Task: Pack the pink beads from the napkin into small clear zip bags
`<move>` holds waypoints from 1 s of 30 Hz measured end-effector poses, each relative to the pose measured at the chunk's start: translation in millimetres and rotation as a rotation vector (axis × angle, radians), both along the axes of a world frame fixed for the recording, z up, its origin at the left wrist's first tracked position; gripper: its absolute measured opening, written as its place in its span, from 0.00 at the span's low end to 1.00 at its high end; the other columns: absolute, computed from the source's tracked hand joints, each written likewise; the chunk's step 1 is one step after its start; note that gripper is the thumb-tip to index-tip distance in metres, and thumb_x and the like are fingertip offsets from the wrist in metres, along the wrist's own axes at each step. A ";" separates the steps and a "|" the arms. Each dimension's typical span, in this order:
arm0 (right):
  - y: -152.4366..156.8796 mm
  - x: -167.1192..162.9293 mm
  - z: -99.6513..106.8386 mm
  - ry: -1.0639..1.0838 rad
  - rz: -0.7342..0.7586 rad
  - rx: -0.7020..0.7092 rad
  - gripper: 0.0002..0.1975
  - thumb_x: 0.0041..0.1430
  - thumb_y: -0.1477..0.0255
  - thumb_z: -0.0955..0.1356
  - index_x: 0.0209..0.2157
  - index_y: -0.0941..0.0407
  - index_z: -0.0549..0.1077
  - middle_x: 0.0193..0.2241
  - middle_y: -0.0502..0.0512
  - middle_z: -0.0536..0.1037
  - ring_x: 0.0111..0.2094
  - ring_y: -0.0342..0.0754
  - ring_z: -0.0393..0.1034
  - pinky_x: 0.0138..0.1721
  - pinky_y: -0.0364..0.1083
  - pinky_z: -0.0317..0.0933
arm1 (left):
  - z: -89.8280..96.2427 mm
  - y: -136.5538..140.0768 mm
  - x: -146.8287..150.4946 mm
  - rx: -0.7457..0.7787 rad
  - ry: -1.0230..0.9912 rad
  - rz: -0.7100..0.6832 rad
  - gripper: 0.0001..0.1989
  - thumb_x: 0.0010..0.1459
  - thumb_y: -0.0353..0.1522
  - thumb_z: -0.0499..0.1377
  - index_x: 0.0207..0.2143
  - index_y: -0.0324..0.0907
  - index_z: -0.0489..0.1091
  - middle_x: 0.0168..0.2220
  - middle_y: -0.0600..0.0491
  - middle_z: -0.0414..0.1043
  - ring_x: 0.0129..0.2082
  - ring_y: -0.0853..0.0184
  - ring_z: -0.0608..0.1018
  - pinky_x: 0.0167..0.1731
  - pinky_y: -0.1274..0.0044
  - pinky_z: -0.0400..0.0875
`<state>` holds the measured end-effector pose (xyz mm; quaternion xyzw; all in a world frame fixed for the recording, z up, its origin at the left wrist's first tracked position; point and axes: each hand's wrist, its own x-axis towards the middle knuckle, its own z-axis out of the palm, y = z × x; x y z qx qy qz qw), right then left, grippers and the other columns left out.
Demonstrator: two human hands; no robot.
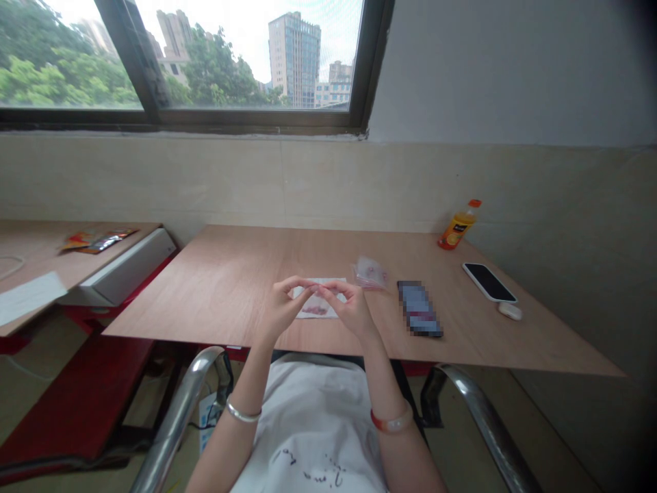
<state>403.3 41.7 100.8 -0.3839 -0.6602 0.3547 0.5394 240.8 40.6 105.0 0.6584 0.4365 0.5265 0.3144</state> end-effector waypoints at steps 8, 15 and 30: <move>-0.9 0.7 3.4 0.015 -0.007 -0.049 0.08 0.56 0.66 0.69 0.30 0.54 0.79 0.30 0.54 0.82 0.34 0.50 0.74 0.38 0.47 0.63 | 4.8 -2.5 1.3 0.029 0.012 0.026 0.08 0.56 0.37 0.62 0.30 0.43 0.77 0.31 0.51 0.79 0.33 0.65 0.79 0.34 0.77 0.70; -1.5 2.3 2.7 0.017 -0.059 -0.045 0.10 0.53 0.62 0.71 0.28 0.55 0.78 0.28 0.52 0.80 0.32 0.49 0.73 0.37 0.47 0.63 | 7.9 -4.2 2.8 -0.057 -0.073 -0.059 0.13 0.55 0.41 0.61 0.31 0.41 0.78 0.32 0.49 0.80 0.34 0.63 0.79 0.33 0.76 0.72; -3.8 2.9 6.2 -0.011 -0.095 0.004 0.10 0.53 0.63 0.72 0.25 0.54 0.77 0.25 0.52 0.79 0.30 0.49 0.72 0.36 0.47 0.62 | 12.3 -9.3 5.6 -0.027 -0.039 -0.021 0.12 0.55 0.40 0.63 0.29 0.41 0.77 0.29 0.50 0.78 0.31 0.65 0.78 0.29 0.76 0.72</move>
